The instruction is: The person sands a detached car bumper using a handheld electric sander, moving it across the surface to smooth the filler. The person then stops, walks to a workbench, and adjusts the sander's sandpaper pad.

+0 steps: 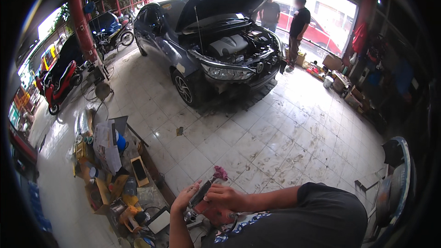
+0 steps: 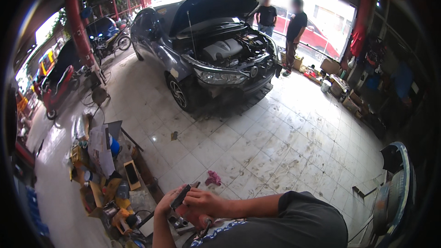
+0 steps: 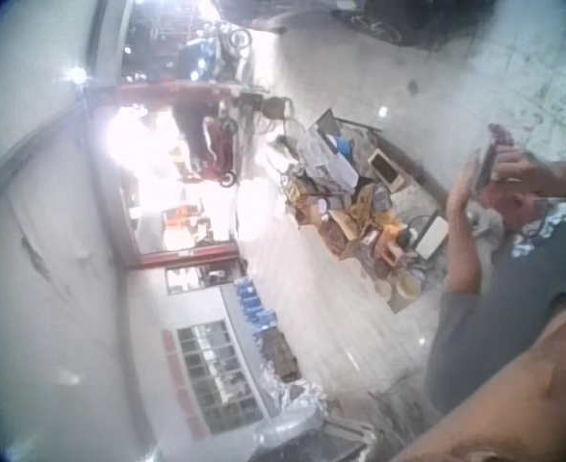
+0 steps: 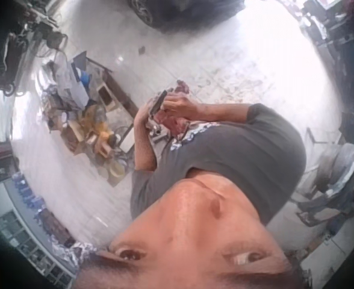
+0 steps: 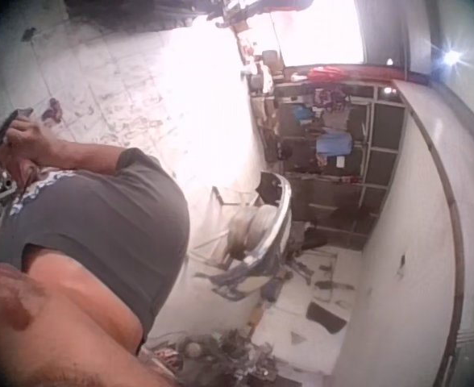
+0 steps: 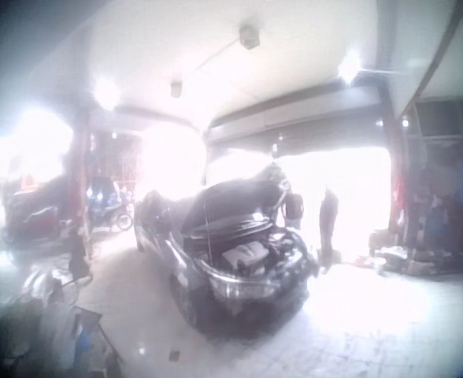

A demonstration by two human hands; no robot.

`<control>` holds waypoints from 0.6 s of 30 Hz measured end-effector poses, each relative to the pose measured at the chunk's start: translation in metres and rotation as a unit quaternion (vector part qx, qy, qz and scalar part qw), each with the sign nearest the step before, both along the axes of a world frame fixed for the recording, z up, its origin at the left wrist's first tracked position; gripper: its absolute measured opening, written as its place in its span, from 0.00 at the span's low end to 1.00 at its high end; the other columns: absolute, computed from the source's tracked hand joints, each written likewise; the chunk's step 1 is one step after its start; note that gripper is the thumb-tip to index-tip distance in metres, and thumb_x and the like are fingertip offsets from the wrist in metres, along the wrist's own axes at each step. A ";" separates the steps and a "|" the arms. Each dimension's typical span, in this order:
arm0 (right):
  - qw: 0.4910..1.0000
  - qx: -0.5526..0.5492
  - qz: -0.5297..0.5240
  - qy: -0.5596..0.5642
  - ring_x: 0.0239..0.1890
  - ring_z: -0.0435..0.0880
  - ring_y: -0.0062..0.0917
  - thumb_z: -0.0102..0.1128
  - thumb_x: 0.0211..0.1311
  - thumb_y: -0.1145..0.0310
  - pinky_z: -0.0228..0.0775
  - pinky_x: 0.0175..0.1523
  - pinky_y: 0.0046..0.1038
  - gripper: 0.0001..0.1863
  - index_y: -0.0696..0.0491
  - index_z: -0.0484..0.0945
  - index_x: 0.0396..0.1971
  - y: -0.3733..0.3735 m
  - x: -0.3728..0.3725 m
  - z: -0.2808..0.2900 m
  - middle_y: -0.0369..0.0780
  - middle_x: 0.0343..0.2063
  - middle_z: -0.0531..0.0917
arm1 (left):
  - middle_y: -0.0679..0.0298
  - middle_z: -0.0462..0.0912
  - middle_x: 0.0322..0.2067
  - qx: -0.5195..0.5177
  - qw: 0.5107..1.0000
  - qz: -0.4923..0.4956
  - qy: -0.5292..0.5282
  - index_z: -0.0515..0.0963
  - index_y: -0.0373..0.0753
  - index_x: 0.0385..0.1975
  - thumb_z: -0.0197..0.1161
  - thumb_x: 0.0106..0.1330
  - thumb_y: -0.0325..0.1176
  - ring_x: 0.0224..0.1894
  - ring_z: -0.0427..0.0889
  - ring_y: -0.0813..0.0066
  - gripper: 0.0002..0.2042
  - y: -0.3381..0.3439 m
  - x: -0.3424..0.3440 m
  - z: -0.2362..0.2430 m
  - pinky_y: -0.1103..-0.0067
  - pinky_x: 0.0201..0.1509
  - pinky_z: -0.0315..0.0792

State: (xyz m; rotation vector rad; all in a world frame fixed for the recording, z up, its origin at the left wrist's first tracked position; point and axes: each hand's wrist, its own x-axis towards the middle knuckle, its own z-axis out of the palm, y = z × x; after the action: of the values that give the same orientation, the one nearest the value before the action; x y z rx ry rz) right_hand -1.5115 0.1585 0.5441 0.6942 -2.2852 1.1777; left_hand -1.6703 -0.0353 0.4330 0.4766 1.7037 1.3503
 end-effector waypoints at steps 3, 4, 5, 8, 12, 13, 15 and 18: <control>1.000 0.015 0.013 0.006 0.52 0.82 0.40 0.69 0.55 0.73 0.76 0.59 0.40 0.15 0.55 0.75 0.41 0.003 0.008 -0.003 0.41 0.41 0.79 | 0.56 0.83 0.62 -0.010 0.996 -0.089 0.003 0.77 0.34 0.69 0.56 0.79 0.61 0.62 0.80 0.66 0.35 0.009 -0.017 -0.013 0.73 0.70 0.68; 0.999 0.037 0.014 -0.013 0.51 0.83 0.39 0.69 0.54 0.73 0.75 0.58 0.40 0.15 0.55 0.75 0.41 0.002 0.011 -0.004 0.40 0.41 0.79 | 0.55 0.84 0.61 -0.072 0.993 -0.095 -0.005 0.77 0.34 0.68 0.56 0.79 0.61 0.60 0.81 0.66 0.35 0.018 -0.023 -0.018 0.72 0.68 0.70; 0.998 0.050 0.017 -0.021 0.51 0.83 0.38 0.68 0.54 0.73 0.75 0.58 0.39 0.15 0.55 0.75 0.41 0.003 0.014 -0.005 0.40 0.41 0.79 | 0.55 0.85 0.60 -0.129 0.986 -0.103 -0.013 0.78 0.33 0.67 0.57 0.78 0.61 0.58 0.82 0.66 0.35 0.029 -0.029 -0.023 0.72 0.66 0.72; 0.997 0.068 0.021 -0.002 0.47 0.84 0.37 0.67 0.56 0.73 0.74 0.54 0.37 0.16 0.56 0.79 0.46 0.007 0.019 -0.007 0.40 0.40 0.81 | 0.54 0.87 0.54 -0.119 0.986 -0.110 0.030 0.78 0.31 0.65 0.58 0.77 0.62 0.52 0.84 0.67 0.35 0.046 -0.021 -0.034 0.70 0.58 0.77; 0.998 0.056 0.023 -0.008 0.45 0.83 0.35 0.66 0.56 0.72 0.72 0.54 0.37 0.16 0.55 0.79 0.46 0.016 0.022 -0.009 0.39 0.40 0.80 | 0.59 0.88 0.46 0.029 0.991 0.058 0.116 0.79 0.32 0.61 0.67 0.76 0.53 0.44 0.84 0.74 0.28 0.050 -0.002 -0.035 0.75 0.48 0.78; 0.998 0.062 0.016 -0.011 0.44 0.83 0.35 0.66 0.57 0.71 0.71 0.53 0.37 0.16 0.55 0.80 0.46 0.018 0.023 -0.008 0.39 0.39 0.80 | 0.60 0.88 0.45 0.081 0.980 0.120 0.138 0.79 0.33 0.60 0.68 0.76 0.50 0.43 0.84 0.75 0.26 0.048 0.001 -0.035 0.77 0.47 0.78; 0.997 0.068 0.011 -0.019 0.44 0.83 0.34 0.65 0.57 0.67 0.70 0.51 0.36 0.14 0.53 0.78 0.43 0.022 0.027 -0.004 0.38 0.38 0.78 | 0.59 0.87 0.44 0.252 0.943 0.200 -0.082 0.77 0.38 0.62 0.68 0.77 0.42 0.42 0.86 0.74 0.21 0.047 0.003 -0.035 0.77 0.46 0.80; 0.998 0.044 0.019 -0.026 0.44 0.82 0.31 0.65 0.57 0.64 0.69 0.49 0.36 0.12 0.50 0.76 0.39 0.032 0.031 0.003 0.35 0.37 0.76 | 0.55 0.87 0.48 0.371 0.864 0.240 -0.240 0.73 0.42 0.66 0.64 0.79 0.42 0.43 0.87 0.69 0.21 0.049 -0.002 -0.034 0.74 0.49 0.81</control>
State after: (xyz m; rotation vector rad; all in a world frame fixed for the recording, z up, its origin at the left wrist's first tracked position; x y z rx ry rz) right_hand -1.4803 0.1901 0.5469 0.7502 -2.3901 1.1292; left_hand -1.6728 0.0133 0.3994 0.0900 0.8616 2.2785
